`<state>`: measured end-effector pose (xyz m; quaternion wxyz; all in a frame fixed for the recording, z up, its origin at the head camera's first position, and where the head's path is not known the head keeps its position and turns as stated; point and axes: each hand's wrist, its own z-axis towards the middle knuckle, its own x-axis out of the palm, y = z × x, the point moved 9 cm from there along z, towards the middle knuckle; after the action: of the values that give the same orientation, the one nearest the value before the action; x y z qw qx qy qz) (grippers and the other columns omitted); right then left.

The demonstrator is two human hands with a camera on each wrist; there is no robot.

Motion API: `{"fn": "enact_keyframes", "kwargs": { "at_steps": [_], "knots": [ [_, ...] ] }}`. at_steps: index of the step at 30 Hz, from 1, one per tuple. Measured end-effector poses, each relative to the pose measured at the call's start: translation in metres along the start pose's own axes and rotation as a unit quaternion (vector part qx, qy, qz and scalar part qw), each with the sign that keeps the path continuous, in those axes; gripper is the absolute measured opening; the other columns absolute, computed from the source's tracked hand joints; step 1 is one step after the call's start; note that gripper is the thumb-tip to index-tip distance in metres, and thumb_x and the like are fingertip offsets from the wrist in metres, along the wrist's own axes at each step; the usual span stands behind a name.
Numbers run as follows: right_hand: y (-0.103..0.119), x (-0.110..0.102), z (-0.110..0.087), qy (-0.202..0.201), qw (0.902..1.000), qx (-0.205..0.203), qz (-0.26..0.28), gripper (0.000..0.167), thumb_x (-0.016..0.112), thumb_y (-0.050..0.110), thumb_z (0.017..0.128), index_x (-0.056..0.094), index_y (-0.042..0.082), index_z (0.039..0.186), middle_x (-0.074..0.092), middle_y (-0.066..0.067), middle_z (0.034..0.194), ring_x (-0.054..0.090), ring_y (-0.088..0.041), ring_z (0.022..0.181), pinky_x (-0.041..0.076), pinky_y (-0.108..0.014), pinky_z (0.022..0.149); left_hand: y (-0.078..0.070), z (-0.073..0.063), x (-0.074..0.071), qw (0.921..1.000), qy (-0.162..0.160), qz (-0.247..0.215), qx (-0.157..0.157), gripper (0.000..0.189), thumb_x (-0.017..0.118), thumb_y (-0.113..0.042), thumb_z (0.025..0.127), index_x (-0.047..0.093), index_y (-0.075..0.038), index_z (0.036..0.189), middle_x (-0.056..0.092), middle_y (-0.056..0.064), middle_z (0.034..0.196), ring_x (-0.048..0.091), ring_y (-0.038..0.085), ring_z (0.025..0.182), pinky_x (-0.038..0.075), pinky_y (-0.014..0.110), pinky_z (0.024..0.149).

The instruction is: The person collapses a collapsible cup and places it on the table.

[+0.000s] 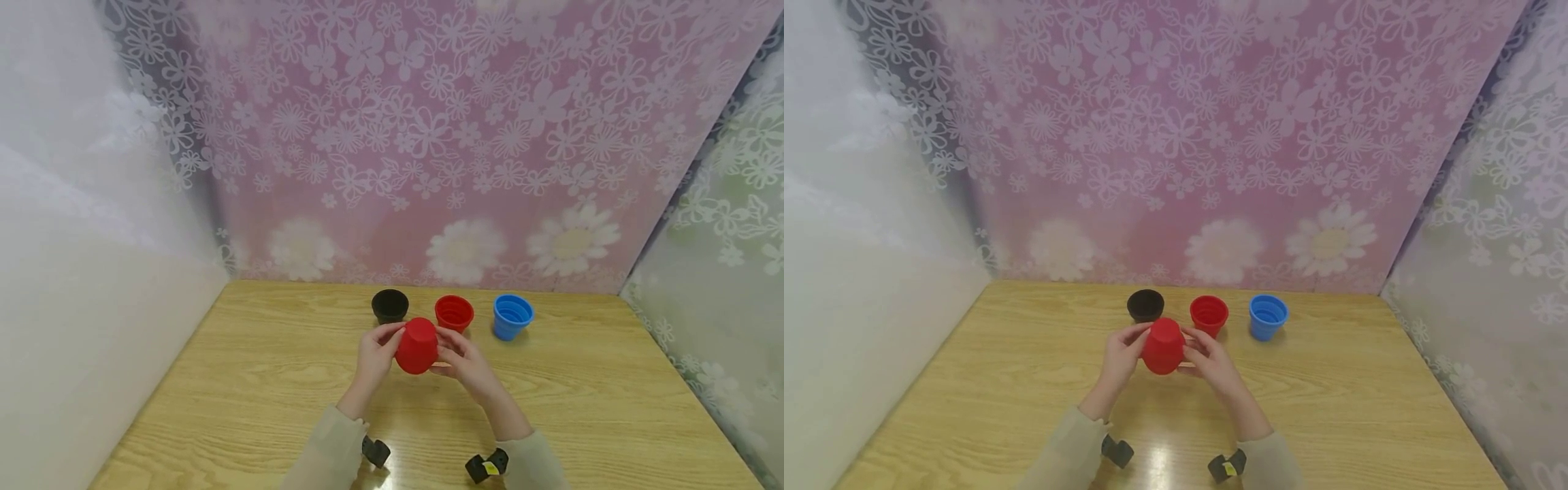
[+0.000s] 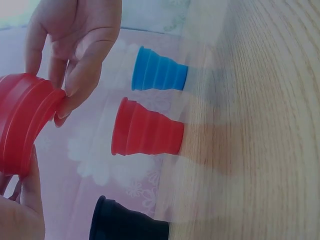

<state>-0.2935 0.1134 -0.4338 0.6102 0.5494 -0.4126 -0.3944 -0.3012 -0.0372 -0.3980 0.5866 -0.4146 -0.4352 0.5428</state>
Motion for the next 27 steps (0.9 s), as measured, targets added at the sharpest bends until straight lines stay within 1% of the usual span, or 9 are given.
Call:
{"fn": "enact_keyframes", "kwargs": {
  "at_steps": [4, 6, 8, 11, 14, 16, 19, 22, 27],
  "knots": [
    [0.000, 0.003, 0.000, 0.008, 0.9997, 0.002, 0.024, 0.054, 0.052, 0.015, 0.089, 0.027, 0.002, 0.135, 0.042, -0.023, 0.123, 0.055, -0.023, 0.097, 0.045, -0.045, 0.082, 0.003, 0.001, -0.003, 0.9997, -0.017, 0.003, -0.019, 0.017, 0.058, 0.000, 0.083, 0.063, 0.010, 0.096, 0.062, 0.017, 0.084, 0.052, 0.007, 0.061, 0.048, 0.018, 0.054],
    [0.000, 0.003, 0.000, 0.005, 0.9998, 0.000, 0.020, 0.053, 0.051, 0.013, 0.090, 0.027, 0.003, 0.136, 0.041, -0.023, 0.123, 0.055, -0.022, 0.098, 0.045, -0.044, 0.082, 0.004, 0.001, -0.004, 0.9993, -0.021, 0.010, -0.030, 0.017, 0.059, -0.001, 0.083, 0.063, 0.009, 0.095, 0.062, 0.015, 0.081, 0.051, 0.007, 0.059, 0.047, 0.018, 0.052],
    [0.000, 0.002, 0.000, 0.002, 0.9999, -0.004, 0.012, 0.052, 0.050, 0.012, 0.090, 0.027, 0.002, 0.136, 0.040, -0.023, 0.123, 0.054, -0.021, 0.098, 0.046, -0.042, 0.081, 0.006, 0.001, -0.003, 0.9990, -0.016, 0.012, -0.040, 0.017, 0.059, -0.001, 0.083, 0.063, 0.010, 0.095, 0.062, 0.015, 0.080, 0.052, 0.007, 0.059, 0.048, 0.019, 0.052],
    [0.001, 0.002, -0.002, -0.002, 0.9999, -0.016, 0.001, 0.048, 0.047, 0.010, 0.091, 0.028, -0.001, 0.134, 0.041, -0.021, 0.121, 0.054, -0.019, 0.098, 0.046, -0.041, 0.080, 0.010, -0.001, 0.001, 0.9980, 0.010, -0.007, -0.062, 0.021, 0.057, -0.001, 0.084, 0.061, 0.011, 0.100, 0.063, 0.018, 0.087, 0.057, 0.009, 0.064, 0.052, 0.026, 0.057],
    [0.005, 0.000, -0.003, -0.016, 0.9992, -0.035, -0.003, 0.043, 0.045, 0.006, 0.092, 0.031, -0.005, 0.131, 0.044, -0.018, 0.117, 0.054, -0.019, 0.095, 0.045, -0.046, 0.080, 0.012, -0.003, 0.008, 0.9941, 0.053, -0.042, -0.085, 0.027, 0.052, 0.000, 0.085, 0.056, 0.011, 0.109, 0.060, 0.021, 0.099, 0.061, 0.018, 0.074, 0.052, 0.038, 0.065],
    [0.008, -0.002, -0.003, -0.028, 0.9986, -0.045, 0.001, 0.039, 0.044, 0.004, 0.092, 0.033, -0.006, 0.128, 0.045, -0.016, 0.115, 0.054, -0.020, 0.094, 0.044, -0.050, 0.081, 0.012, -0.004, 0.013, 0.9904, 0.082, -0.061, -0.094, 0.031, 0.049, 0.002, 0.085, 0.052, 0.012, 0.114, 0.057, 0.024, 0.105, 0.061, 0.022, 0.079, 0.050, 0.043, 0.068],
    [0.010, -0.004, -0.003, -0.047, 0.9980, -0.042, -0.001, 0.037, 0.044, 0.002, 0.091, 0.035, -0.005, 0.126, 0.044, -0.019, 0.115, 0.054, -0.021, 0.093, 0.042, -0.053, 0.081, 0.008, -0.006, 0.017, 0.9857, 0.113, -0.079, -0.097, 0.034, 0.046, 0.004, 0.085, 0.046, 0.013, 0.119, 0.053, 0.026, 0.110, 0.060, 0.025, 0.083, 0.049, 0.046, 0.070],
    [0.010, -0.006, -0.003, -0.064, 0.9973, -0.033, -0.007, 0.036, 0.045, 0.001, 0.091, 0.036, -0.004, 0.125, 0.042, -0.023, 0.117, 0.054, -0.022, 0.093, 0.042, -0.052, 0.082, 0.006, -0.006, 0.019, 0.9839, 0.125, -0.084, -0.096, 0.035, 0.046, 0.005, 0.085, 0.044, 0.014, 0.120, 0.052, 0.025, 0.112, 0.060, 0.026, 0.085, 0.049, 0.045, 0.071],
    [0.006, -0.009, -0.002, -0.098, 0.9947, -0.022, -0.022, 0.034, 0.047, 0.001, 0.090, 0.041, 0.000, 0.123, 0.046, -0.021, 0.116, 0.055, -0.024, 0.092, 0.047, -0.045, 0.078, 0.010, -0.006, 0.020, 0.9838, 0.122, -0.088, -0.098, 0.036, 0.048, 0.005, 0.085, 0.045, 0.013, 0.120, 0.053, 0.022, 0.110, 0.061, 0.026, 0.086, 0.050, 0.043, 0.070]
  ]
}}
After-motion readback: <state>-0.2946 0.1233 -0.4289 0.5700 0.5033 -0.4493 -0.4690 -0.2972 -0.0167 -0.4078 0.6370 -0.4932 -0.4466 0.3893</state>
